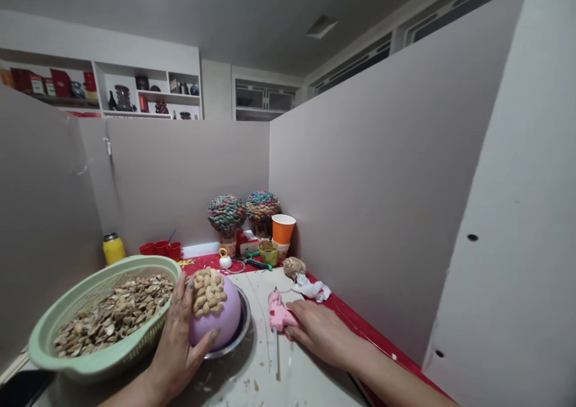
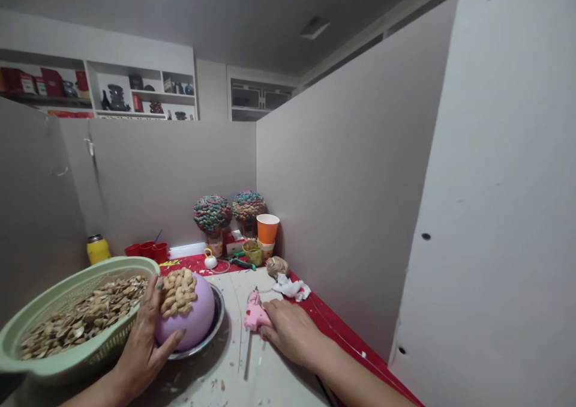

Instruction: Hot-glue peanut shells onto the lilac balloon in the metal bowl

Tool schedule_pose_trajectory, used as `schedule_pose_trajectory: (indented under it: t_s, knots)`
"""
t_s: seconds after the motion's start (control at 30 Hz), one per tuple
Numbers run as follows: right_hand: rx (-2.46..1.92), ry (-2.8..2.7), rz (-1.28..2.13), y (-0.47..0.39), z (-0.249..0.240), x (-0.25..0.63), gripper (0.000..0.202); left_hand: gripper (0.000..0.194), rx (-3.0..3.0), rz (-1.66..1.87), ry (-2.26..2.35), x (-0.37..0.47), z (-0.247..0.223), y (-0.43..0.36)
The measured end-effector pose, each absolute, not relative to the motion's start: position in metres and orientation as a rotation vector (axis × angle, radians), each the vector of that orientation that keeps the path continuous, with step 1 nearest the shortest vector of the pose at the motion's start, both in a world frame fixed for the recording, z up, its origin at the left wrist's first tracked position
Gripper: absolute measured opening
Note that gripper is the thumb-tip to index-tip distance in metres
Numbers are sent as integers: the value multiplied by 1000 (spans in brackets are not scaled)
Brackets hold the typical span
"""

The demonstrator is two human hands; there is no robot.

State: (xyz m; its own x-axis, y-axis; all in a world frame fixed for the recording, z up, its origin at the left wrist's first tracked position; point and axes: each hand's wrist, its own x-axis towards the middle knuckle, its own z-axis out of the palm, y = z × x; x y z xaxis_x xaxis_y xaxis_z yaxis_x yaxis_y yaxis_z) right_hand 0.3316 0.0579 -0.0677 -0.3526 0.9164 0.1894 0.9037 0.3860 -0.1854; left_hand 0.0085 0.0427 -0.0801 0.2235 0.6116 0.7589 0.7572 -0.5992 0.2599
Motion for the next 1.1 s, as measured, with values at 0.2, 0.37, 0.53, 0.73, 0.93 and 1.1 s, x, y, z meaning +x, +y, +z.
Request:
schedule_pose_trajectory:
  t_s: [0.2,0.37,0.53,0.73,0.93,1.1]
  knots:
    - [-1475,-2349,154,66,-74,331,25,88,-2327,-1279,-1310,6,-88,43]
    - [-1281,-2161,383,63,-79,342,36,88,-2332,-1271,-1294,5,-93,44]
    - [-1134,-1799,699,69,-65,356,50,86,-2331,-1316,-1313,6,-92,45]
    - [-853,-1328,988,68,-29,350,55,83,-2300,-1359,-1281,6,-95,49]
    - [-809,-1169,1276,66,-40,319,40,88,-2289,-1374,-1181,4,-96,54]
    - [-722,-1124,1331,76,-27,307,37,89,-2297,-1428,-1214,5,-96,52]
